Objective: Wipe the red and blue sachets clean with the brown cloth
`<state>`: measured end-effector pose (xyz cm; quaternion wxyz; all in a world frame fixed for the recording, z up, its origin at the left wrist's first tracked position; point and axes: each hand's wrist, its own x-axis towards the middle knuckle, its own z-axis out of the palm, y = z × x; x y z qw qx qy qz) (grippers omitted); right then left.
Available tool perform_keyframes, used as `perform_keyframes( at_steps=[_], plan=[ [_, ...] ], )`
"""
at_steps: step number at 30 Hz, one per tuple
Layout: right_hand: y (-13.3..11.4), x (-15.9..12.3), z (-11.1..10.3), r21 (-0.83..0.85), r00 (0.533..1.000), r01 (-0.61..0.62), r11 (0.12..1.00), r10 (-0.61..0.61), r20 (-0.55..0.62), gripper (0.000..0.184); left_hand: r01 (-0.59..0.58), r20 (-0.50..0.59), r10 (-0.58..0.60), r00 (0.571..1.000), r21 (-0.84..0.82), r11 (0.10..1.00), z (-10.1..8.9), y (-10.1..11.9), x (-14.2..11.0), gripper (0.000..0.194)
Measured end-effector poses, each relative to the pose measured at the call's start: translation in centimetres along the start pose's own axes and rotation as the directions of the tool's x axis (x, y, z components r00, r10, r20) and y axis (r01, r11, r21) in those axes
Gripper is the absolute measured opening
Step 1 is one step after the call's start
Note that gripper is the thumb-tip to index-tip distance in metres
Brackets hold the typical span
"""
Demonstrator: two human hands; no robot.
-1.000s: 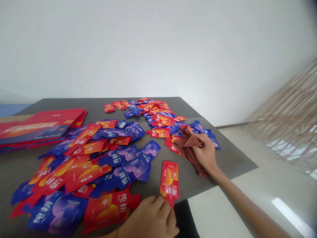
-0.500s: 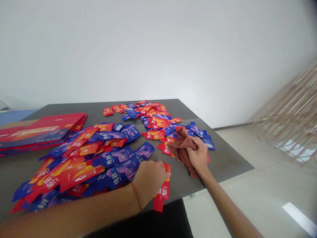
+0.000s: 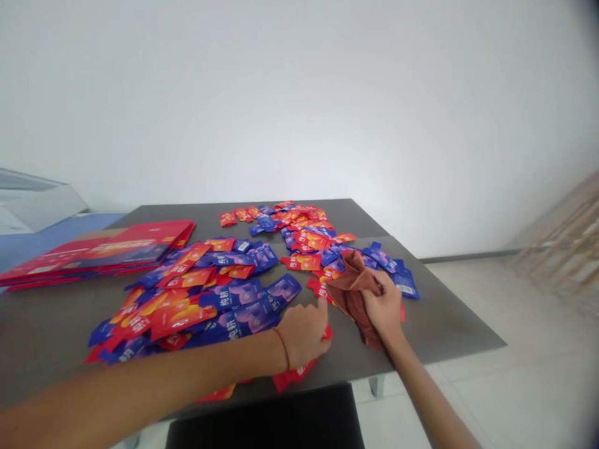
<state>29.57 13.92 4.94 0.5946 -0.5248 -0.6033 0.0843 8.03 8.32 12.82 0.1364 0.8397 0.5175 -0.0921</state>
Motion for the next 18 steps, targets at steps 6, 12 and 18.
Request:
perform_keyframes(
  at_steps=[6,12,18],
  plan=[
    [0.5,-0.1,-0.1,0.016,1.0,0.002,1.0,-0.002,0.01,0.028,-0.07,0.001,0.072,0.997,-0.211,0.975,-0.7,-1.5,-0.4,0.037],
    [0.5,0.0,0.0,-0.001,1.0,0.003,1.0,-0.003,0.002,0.028,-0.11,-0.236,0.031,0.971,-0.331,0.937,-3.2,-4.1,-2.5,0.032],
    [0.4,0.1,0.1,-0.01,1.0,0.008,1.0,-0.008,-0.003,0.028,-0.116,-0.354,-0.008,0.935,-0.33,0.937,-4.2,-5.7,-4.6,0.04]
  ],
)
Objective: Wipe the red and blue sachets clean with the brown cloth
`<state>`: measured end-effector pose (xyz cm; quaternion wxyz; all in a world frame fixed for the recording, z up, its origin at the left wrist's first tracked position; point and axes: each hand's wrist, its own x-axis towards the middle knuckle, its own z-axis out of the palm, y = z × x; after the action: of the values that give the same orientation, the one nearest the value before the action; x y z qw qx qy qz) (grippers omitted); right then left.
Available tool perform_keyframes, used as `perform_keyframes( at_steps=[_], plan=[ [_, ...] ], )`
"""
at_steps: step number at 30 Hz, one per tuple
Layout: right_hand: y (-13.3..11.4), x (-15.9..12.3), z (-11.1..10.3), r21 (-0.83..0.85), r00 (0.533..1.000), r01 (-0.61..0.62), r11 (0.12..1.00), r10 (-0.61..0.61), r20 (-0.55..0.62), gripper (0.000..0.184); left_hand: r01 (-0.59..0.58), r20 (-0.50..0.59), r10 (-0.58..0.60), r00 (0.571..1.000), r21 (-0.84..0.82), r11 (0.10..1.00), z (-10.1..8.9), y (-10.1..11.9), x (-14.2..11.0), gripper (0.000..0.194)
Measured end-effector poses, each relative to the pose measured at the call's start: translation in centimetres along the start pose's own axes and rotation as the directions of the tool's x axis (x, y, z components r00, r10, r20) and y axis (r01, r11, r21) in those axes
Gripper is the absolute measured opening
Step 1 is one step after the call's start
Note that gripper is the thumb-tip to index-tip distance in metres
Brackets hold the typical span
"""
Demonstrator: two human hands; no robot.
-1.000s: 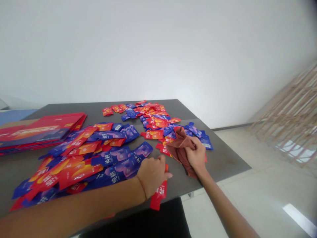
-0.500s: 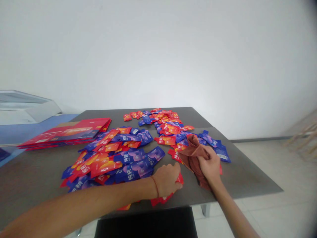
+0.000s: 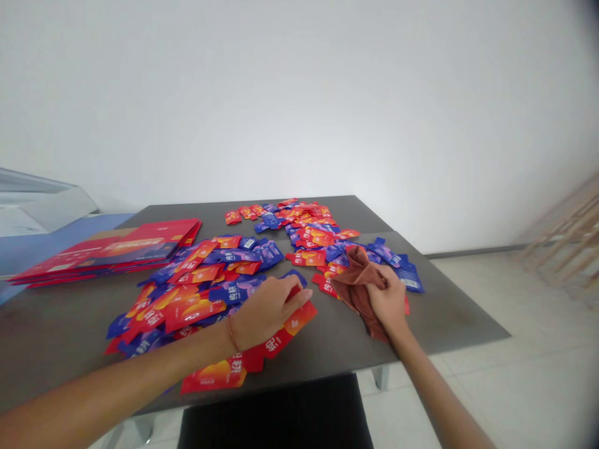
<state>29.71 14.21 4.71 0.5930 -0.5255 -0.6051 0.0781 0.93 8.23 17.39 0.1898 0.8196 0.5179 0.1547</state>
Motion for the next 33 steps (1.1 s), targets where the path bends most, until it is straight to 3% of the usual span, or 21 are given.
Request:
perform_keyframes(
  at_steps=[8,17,21,26,30,33],
  plan=[
    [-0.7,-0.1,-0.1,-0.012,1.0,0.018,1.0,-0.018,0.013,0.03,-0.027,-0.035,0.028,0.999,0.032,0.999,-1.5,0.4,-1.4,0.042],
    [-0.2,0.0,0.0,-0.03,1.0,0.018,0.999,-0.017,0.013,0.03,0.004,-0.032,0.006,0.999,0.317,0.948,-1.7,-1.0,-1.1,0.036],
    [0.2,0.0,0.0,-0.032,1.0,0.021,0.999,-0.021,0.018,0.03,0.065,-0.068,-0.036,0.997,0.492,0.868,-3.7,-4.4,0.8,0.029],
    [0.5,-0.2,0.0,-0.031,0.999,0.021,0.999,-0.021,0.025,0.03,0.118,-0.092,-0.078,0.993,0.621,0.775,-8.7,-10.6,3.5,0.032],
    [0.6,-0.2,0.0,-0.046,0.999,0.031,0.998,-0.03,0.028,0.029,0.084,-0.068,-0.053,0.996,0.628,0.773,-11.7,-15.2,4.6,0.033],
    [0.7,-0.2,-0.1,-0.06,0.999,0.04,0.997,-0.038,0.029,0.031,0.032,-0.047,-0.006,0.999,0.597,0.801,-12.1,-18.3,4.8,0.033]
  ],
)
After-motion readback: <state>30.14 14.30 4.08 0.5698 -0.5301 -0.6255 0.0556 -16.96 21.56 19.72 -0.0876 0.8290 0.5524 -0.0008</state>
